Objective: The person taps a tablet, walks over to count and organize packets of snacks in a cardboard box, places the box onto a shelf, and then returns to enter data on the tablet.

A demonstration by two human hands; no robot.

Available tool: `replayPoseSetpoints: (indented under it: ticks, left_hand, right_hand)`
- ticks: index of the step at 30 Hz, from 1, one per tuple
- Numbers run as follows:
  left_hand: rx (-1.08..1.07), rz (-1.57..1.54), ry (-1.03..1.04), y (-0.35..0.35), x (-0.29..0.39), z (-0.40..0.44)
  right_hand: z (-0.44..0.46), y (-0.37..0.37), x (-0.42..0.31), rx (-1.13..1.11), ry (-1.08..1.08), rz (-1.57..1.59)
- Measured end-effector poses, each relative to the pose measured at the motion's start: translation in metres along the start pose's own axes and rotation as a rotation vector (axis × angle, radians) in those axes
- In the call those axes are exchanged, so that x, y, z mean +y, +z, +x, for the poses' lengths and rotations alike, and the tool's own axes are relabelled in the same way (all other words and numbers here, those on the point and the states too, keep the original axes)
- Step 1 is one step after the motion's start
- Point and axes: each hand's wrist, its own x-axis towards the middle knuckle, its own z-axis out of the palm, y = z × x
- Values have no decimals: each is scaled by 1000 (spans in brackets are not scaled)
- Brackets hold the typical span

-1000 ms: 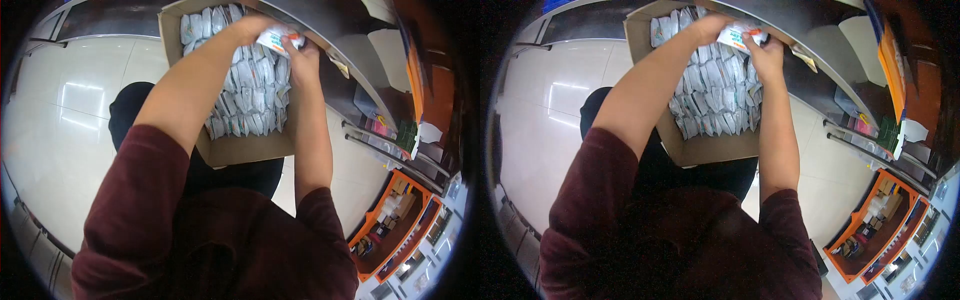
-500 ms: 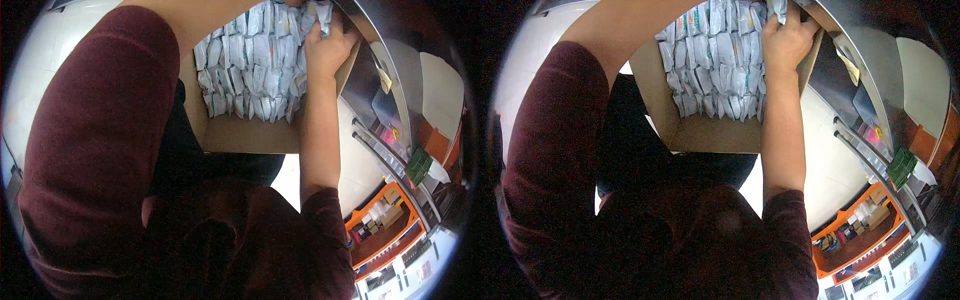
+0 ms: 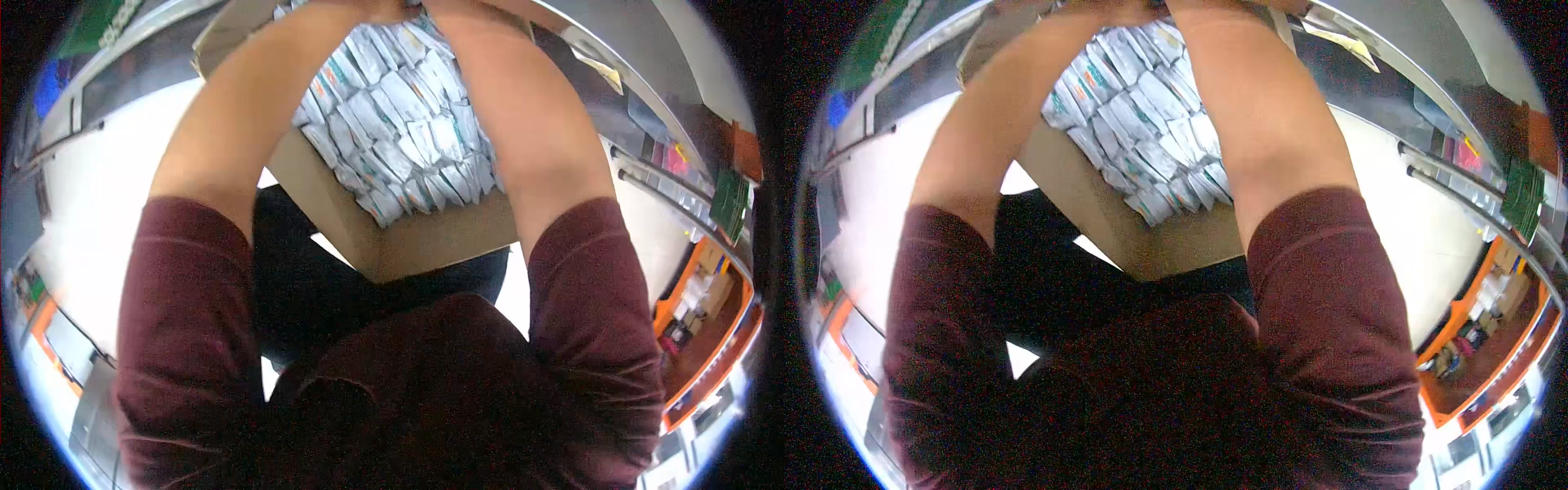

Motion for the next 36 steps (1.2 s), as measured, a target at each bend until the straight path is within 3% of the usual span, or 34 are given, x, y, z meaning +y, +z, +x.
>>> replayPoseSetpoints:
  ticks: [8,12,13,14,15,16,18,19,20,22,23,25,26,27,28,30,31,33,35,36]
  left_hand:
    - [-177,82,-24,3,-39,-20]
    - [-167,141,22,24,-75,-11]
    - [-100,132,35,33,-86,-11]
    - [-32,351,-5,19,-67,-29]
    - [85,271,72,7,-29,-47]
    - [21,218,125,21,-86,-36]
    - [-193,266,-89,-37,13,-80]
    - [-173,147,-16,-41,2,-97]
    - [-155,22,45,-41,-18,-113]
    - [-128,-55,168,-73,29,-157]
    - [-67,-5,59,-77,30,-175]
    - [52,86,-119,-90,14,-216]
    - [132,120,-193,-97,1,-231]
    - [70,144,-273,-97,-8,-245]
    - [11,173,-360,-100,-17,-260]
    - [-175,158,-463,-105,1,-277]
    - [-298,106,-475,-96,30,-284]
    - [-460,227,-396,-79,50,-296]
    - [-541,336,-424,-75,87,-283]
    - [-586,366,-469,-77,101,-275]
  right_hand:
    - [-41,25,-26,-116,43,222]
    - [-54,35,-34,-201,220,331]
    - [-52,11,-34,-179,381,434]
    - [-54,-13,-31,-153,490,554]
    - [-47,2,-31,-106,420,497]
    - [-37,18,-41,111,486,453]
    - [-53,-15,-52,7,360,489]
    - [-62,-33,-58,-44,298,511]
    - [-100,-85,-60,-38,55,270]
    - [-172,-94,-73,587,-151,693]
    - [-225,-117,-54,600,-221,681]
    - [-313,-126,0,662,25,698]
    - [-356,-113,39,738,29,559]
    - [-393,-150,66,504,409,337]
    - [-420,-151,95,570,661,295]
    - [-507,-128,166,118,1049,-87]
    - [-535,-129,174,-262,1417,-216]
    - [-600,-109,178,-562,1721,-160]
    - [-689,-64,179,-405,1511,40]
    - [-700,-63,183,-292,1616,200]
